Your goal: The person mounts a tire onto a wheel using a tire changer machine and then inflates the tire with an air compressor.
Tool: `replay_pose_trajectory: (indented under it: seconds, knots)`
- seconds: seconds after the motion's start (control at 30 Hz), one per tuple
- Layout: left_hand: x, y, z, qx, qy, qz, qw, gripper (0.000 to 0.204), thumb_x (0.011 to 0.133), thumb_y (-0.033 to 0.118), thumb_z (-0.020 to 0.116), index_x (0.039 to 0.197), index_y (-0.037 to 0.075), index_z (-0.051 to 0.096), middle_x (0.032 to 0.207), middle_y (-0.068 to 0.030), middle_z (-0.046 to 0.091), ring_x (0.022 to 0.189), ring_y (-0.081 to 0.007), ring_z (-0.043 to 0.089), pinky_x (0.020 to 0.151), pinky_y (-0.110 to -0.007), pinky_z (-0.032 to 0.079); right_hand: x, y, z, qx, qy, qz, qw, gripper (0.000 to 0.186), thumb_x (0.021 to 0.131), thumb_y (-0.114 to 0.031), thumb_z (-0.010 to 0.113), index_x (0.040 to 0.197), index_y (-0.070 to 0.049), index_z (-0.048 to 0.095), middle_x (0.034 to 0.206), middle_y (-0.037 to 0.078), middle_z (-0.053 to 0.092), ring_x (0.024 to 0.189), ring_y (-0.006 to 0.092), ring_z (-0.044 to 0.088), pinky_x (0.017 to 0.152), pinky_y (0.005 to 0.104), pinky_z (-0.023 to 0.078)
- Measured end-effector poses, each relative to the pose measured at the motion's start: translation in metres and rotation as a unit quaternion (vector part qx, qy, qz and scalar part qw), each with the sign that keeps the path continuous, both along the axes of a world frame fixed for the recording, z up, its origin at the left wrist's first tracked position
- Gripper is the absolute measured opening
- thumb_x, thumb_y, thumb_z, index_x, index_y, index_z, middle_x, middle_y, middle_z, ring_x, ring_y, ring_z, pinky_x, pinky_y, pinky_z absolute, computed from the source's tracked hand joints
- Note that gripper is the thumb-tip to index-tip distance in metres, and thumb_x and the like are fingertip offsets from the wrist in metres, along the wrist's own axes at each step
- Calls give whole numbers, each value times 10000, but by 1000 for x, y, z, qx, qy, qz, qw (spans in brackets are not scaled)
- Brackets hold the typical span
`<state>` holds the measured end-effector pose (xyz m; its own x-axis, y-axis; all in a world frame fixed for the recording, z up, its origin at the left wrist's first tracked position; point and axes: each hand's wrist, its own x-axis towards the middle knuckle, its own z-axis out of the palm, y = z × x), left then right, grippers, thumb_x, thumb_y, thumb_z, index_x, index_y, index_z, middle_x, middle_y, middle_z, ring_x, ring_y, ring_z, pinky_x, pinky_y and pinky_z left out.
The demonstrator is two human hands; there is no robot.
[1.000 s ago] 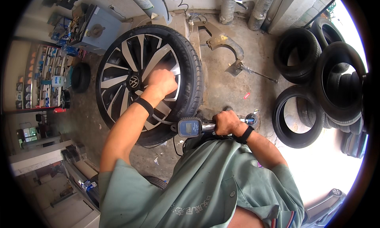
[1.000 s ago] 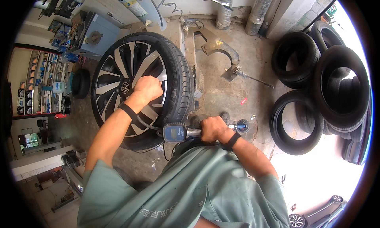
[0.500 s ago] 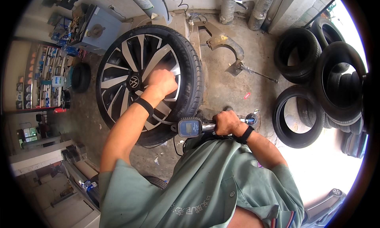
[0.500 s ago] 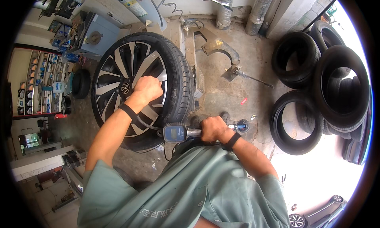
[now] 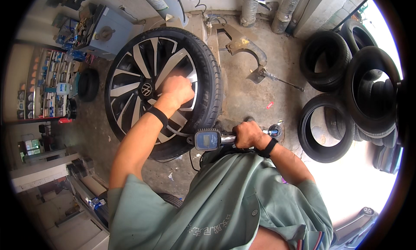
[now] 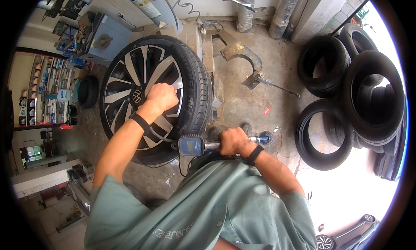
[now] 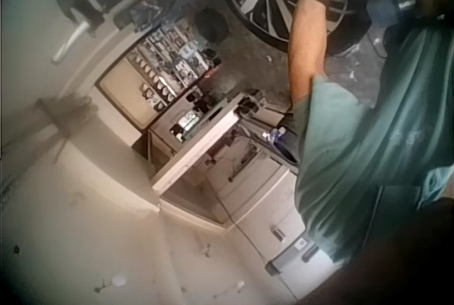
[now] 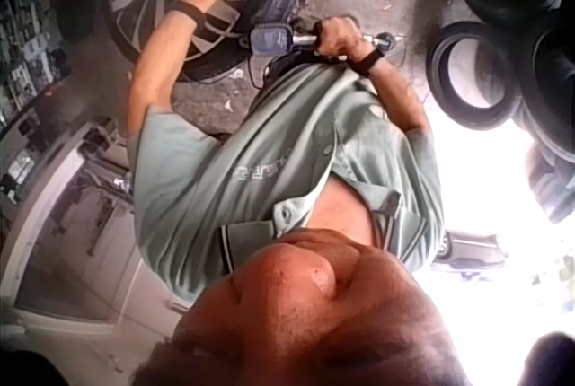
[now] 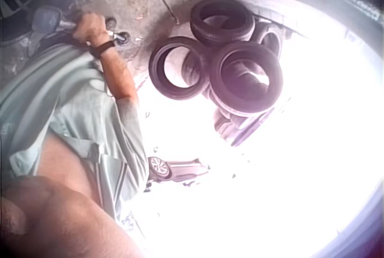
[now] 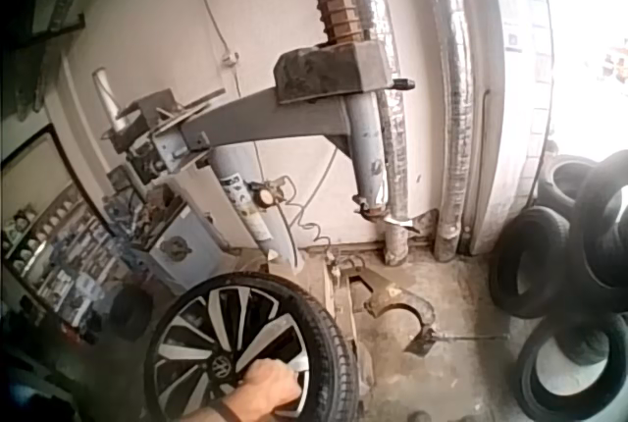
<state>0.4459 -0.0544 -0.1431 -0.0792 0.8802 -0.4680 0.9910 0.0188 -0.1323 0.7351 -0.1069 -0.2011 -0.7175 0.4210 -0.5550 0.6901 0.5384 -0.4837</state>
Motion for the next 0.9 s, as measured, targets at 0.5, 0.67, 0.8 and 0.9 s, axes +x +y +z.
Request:
replay_pose_trajectory:
  seconds: [0.5, 0.67, 0.8, 0.9]
  knots:
    - [3, 1, 5, -12, 4, 0, 1000, 341, 930, 281, 534, 881, 42, 773, 905, -197, 729, 897, -371, 705, 827, -439, 544, 0, 1, 0, 1, 2, -6, 1000, 270, 670, -263, 639, 846, -90, 749, 867, 190, 720, 877, 361, 703, 798, 428, 564]
    - [3, 1, 5, -13, 3, 4, 1000, 347, 935, 282, 530, 885, 39, 772, 909, -198, 729, 900, -372, 704, 830, -439, 543, 0, 1, 0, -1, 2, -6, 1000, 269, 671, -263, 641, 846, -88, 747, 865, 193, 719, 875, 364, 702, 796, 432, 563]
    - [5, 2, 7, -12, 1, 8, 1000, 351, 940, 283, 525, 885, 41, 773, 910, -198, 729, 904, -372, 703, 835, -439, 542, 1, 2, 0, 1, 5, -4, 1000, 267, 672, -260, 642, 843, -83, 745, 862, 196, 718, 874, 366, 702, 792, 435, 563]
    - [3, 1, 5, -6, 3, 4, 1000, 347, 936, 282, 529, 885, 41, 773, 910, -199, 729, 904, -373, 703, 837, -440, 542, 0, 2, 1, 2, 5, -3, 1000, 265, 673, -263, 645, 838, -82, 746, 859, 197, 718, 873, 367, 702, 790, 436, 564]
